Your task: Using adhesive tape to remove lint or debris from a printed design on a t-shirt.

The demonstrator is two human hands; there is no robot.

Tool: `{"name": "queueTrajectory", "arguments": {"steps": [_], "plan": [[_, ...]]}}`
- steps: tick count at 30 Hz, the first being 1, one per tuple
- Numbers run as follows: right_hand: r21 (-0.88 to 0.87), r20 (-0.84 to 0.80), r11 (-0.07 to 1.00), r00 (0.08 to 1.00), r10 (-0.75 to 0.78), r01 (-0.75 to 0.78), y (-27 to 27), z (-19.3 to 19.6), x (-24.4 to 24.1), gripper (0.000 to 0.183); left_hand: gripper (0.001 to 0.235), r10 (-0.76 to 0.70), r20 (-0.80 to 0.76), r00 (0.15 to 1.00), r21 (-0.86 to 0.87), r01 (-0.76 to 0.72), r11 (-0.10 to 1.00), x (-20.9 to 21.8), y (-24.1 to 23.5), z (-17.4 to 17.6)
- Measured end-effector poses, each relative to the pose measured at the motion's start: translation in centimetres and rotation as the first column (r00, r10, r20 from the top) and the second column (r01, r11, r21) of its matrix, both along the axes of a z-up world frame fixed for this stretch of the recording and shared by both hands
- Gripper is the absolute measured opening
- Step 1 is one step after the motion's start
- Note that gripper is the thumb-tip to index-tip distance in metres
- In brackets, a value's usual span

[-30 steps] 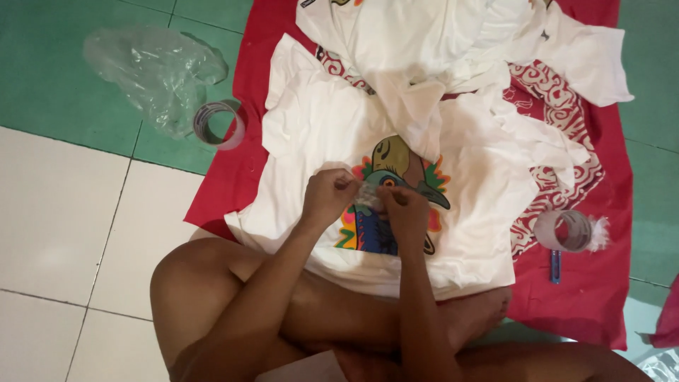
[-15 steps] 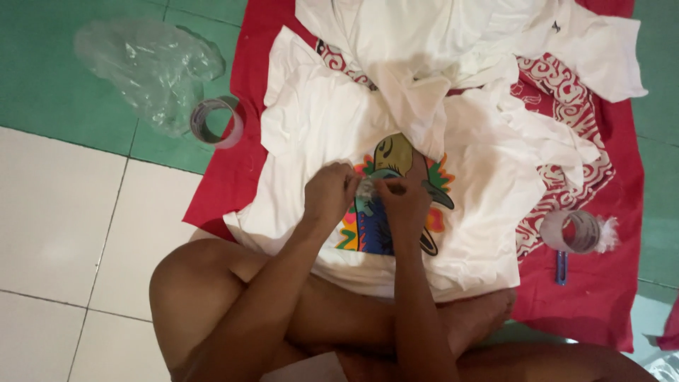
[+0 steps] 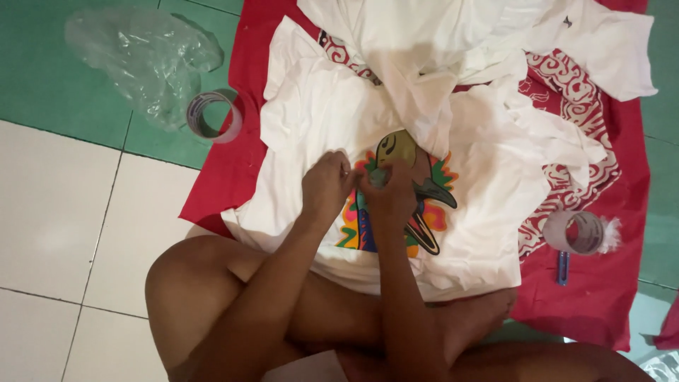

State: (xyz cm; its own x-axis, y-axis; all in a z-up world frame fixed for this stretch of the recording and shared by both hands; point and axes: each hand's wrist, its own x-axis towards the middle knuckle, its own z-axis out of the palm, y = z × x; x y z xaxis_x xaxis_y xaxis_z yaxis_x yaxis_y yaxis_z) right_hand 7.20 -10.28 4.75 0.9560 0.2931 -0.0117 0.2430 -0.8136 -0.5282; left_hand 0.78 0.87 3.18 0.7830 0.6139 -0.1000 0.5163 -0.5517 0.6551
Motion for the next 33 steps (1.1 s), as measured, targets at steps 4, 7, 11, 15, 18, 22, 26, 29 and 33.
{"name": "queueTrajectory", "arguments": {"steps": [4, 7, 11, 15, 18, 22, 26, 29, 33], "plan": [[0.041, 0.003, 0.999, 1.0, 0.001, -0.001, -1.1, 0.0, 0.0, 0.022, 0.021, -0.01, -0.043, 0.999, 0.0, 0.01, 1.0, -0.2, 0.1, -0.1], [0.063, 0.004, 0.998, 1.0, -0.001, 0.001, -0.9, 0.2, 0.2, 0.022, 0.019, -0.005, -0.028, 1.0, -0.028, 0.004, 1.0, -0.1, 0.2, -0.4], [0.007, -0.011, 1.0, 1.0, -0.015, 0.015, -0.2, -0.2, -0.1, 0.038, 0.014, 0.01, -0.076, 0.997, -0.062, -0.014, 0.998, 0.3, 0.6, -1.5], [-0.026, 0.065, 0.999, 0.997, -0.033, 0.034, -1.7, -2.3, 0.2, 0.029, 0.011, 0.014, -0.081, 0.997, -0.071, -0.02, 0.997, 0.3, 0.6, -0.7], [0.009, 0.008, 0.999, 0.999, -0.032, 0.032, 0.3, 0.2, -0.4, 0.037, 0.012, -0.014, -0.073, 0.997, -0.067, 0.009, 0.998, 0.1, 0.6, -0.3], [-0.05, -0.018, 0.998, 0.999, -0.05, 0.049, -0.2, -1.2, 0.1, 0.04, 0.011, -0.012, -0.093, 0.996, -0.029, 0.01, 1.0, 0.1, 0.6, -0.9], [-0.083, -0.067, 0.996, 0.997, -0.046, 0.04, -0.3, 0.7, 0.5, 0.034, 0.014, -0.008, -0.075, 0.997, -0.046, 0.005, 0.999, 0.2, 0.7, -0.6], [-0.107, -0.106, 0.994, 0.994, -0.028, 0.016, 0.1, 0.1, 0.6, 0.041, 0.013, -0.02, -0.068, 0.998, -0.037, 0.018, 0.999, 0.0, 0.6, -0.8], [-0.124, -0.056, 0.992, 0.998, 0.033, -0.04, -1.5, -0.8, 1.8, 0.042, 0.012, -0.019, -0.083, 0.996, -0.039, 0.015, 0.999, 0.2, 0.6, -0.7]]}}
